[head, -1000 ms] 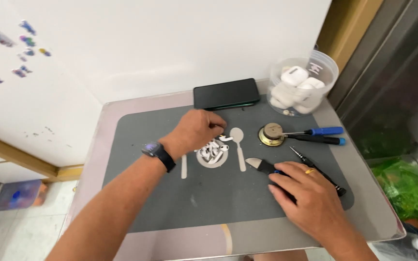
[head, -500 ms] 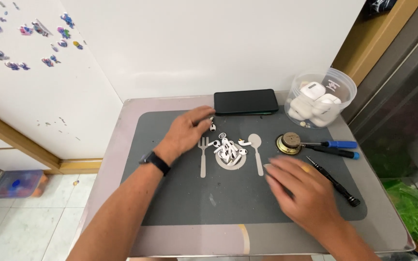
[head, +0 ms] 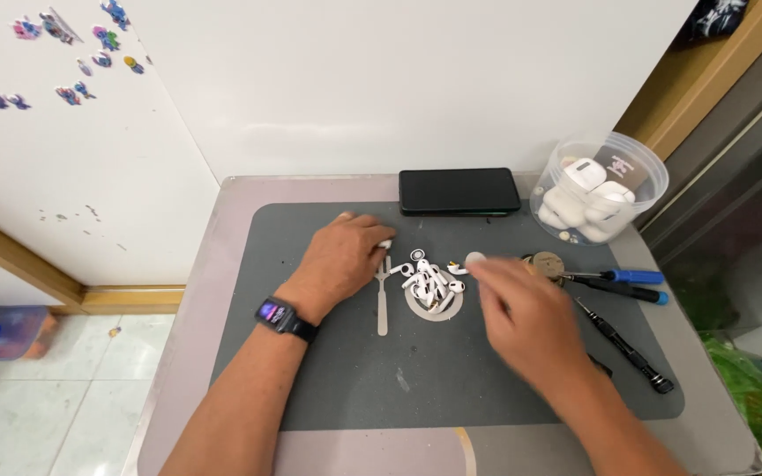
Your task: Disassembling and inspecting small electronic earbuds at a repair bench
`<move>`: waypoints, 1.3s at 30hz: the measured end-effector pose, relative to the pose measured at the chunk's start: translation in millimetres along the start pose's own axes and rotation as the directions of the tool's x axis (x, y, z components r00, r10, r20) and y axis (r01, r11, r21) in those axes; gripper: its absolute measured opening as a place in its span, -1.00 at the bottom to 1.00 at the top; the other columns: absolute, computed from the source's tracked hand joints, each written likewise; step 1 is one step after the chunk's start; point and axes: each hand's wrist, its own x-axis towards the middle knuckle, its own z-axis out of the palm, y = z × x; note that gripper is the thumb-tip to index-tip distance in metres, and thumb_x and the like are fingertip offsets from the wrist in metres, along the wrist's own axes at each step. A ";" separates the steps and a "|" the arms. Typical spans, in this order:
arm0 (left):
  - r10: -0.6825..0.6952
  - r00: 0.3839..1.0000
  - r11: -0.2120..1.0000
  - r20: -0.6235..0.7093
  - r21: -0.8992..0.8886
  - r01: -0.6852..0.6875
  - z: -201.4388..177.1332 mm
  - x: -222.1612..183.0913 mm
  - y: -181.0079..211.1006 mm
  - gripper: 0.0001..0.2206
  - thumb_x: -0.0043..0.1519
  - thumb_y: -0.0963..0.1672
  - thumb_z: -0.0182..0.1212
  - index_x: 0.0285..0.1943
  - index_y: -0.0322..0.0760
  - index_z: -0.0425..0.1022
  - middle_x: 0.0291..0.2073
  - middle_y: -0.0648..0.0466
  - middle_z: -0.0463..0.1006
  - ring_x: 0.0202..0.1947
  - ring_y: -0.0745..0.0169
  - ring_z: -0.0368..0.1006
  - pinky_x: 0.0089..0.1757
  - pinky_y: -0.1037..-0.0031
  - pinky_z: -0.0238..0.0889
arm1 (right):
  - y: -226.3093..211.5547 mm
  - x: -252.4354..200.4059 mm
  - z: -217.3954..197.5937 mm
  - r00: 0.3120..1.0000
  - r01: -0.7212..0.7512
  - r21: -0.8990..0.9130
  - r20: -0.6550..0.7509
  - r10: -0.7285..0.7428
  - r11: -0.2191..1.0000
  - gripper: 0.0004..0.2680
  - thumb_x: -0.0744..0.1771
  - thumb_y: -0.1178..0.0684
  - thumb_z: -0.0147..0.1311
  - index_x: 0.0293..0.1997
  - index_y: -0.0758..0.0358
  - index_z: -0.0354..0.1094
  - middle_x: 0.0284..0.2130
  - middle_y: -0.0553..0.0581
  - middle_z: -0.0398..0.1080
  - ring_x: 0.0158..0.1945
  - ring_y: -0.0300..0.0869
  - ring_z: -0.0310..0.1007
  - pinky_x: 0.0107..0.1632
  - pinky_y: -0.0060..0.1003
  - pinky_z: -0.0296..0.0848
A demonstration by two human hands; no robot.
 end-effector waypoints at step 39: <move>-0.635 0.678 0.110 0.369 -0.826 0.553 -98.9 -126.9 88.9 -0.57 0.25 -0.22 0.10 0.32 -0.59 0.37 -0.12 -0.45 0.61 -0.27 -0.16 0.67 -0.36 0.30 0.63 | -41.2 8.6 104.1 0.916 -0.401 0.769 0.348 0.201 0.498 -0.83 0.27 0.31 0.17 -0.08 0.49 0.54 -0.50 0.34 0.57 -0.53 -0.10 0.57 -0.49 -0.30 0.60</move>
